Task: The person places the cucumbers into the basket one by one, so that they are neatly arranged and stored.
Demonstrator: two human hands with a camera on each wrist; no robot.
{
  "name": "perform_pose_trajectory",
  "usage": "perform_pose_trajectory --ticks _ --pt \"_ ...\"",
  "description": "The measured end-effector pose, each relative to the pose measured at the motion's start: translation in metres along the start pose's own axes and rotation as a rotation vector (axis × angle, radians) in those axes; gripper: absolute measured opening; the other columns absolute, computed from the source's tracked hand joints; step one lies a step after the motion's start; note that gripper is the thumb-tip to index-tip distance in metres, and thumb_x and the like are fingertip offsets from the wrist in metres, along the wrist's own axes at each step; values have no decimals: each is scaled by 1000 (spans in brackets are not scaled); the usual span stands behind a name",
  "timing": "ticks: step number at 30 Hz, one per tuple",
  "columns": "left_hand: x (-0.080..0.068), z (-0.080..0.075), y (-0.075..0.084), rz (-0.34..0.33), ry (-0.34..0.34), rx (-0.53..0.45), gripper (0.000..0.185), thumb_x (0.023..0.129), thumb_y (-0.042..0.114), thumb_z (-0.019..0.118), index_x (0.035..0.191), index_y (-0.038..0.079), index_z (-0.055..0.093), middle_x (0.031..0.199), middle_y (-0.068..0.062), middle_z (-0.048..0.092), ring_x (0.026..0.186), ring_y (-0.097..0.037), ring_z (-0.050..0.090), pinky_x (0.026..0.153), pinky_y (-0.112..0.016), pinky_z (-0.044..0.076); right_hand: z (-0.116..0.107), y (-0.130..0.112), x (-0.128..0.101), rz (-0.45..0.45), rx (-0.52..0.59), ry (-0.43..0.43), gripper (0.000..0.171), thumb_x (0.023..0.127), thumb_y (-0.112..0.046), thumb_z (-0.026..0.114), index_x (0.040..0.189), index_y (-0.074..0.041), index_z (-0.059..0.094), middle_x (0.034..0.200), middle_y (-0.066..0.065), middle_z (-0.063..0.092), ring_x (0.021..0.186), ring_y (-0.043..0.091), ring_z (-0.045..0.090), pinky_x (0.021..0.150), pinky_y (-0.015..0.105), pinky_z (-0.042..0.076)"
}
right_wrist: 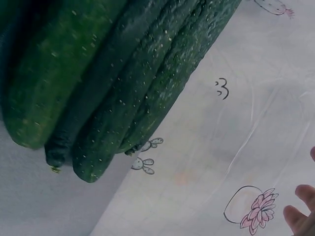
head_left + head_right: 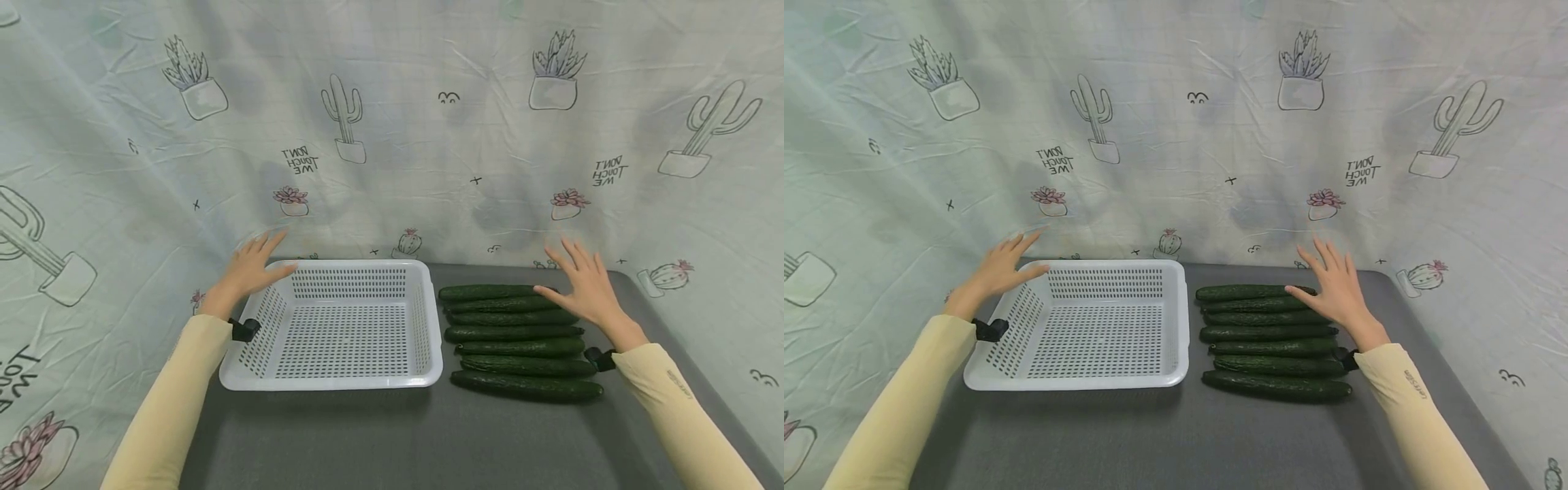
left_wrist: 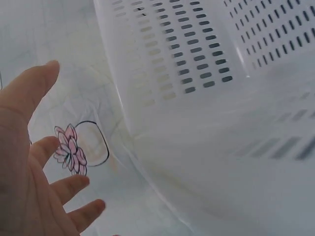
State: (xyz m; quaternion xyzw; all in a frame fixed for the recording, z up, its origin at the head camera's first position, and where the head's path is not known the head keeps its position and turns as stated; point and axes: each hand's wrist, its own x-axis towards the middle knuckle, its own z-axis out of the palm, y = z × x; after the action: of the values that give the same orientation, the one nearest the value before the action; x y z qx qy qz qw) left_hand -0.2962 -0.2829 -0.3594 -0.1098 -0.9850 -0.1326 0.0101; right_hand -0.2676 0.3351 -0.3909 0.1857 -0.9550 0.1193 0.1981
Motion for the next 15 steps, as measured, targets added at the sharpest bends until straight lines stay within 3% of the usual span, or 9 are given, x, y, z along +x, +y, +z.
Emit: perform_pose_trajectory --ticks 4,8,15 --pt "-9 7 -5 -5 -19 -48 90 85 64 48 150 25 -1 150 -29 9 133 -52 13 97 -71 14 -1 -3 -13 0 31 -1 81 77 -44 71 144 -18 35 151 19 20 137 42 16 104 63 11" --pt "-17 14 -10 0 -21 -145 90 86 56 53 151 21 1 153 -23 10 135 -49 12 98 -69 15 -1 -8 -24 7 22 -20 82 77 -44 71 145 -18 33 147 21 26 126 50 29 89 66 27" --pt "-31 18 -11 17 -64 -253 91 87 51 56 151 18 0 154 -18 9 136 -45 14 100 -67 17 4 -13 -44 34 56 -74 82 77 -44 72 145 -18 33 139 24 35 116 50 36 81 64 30"
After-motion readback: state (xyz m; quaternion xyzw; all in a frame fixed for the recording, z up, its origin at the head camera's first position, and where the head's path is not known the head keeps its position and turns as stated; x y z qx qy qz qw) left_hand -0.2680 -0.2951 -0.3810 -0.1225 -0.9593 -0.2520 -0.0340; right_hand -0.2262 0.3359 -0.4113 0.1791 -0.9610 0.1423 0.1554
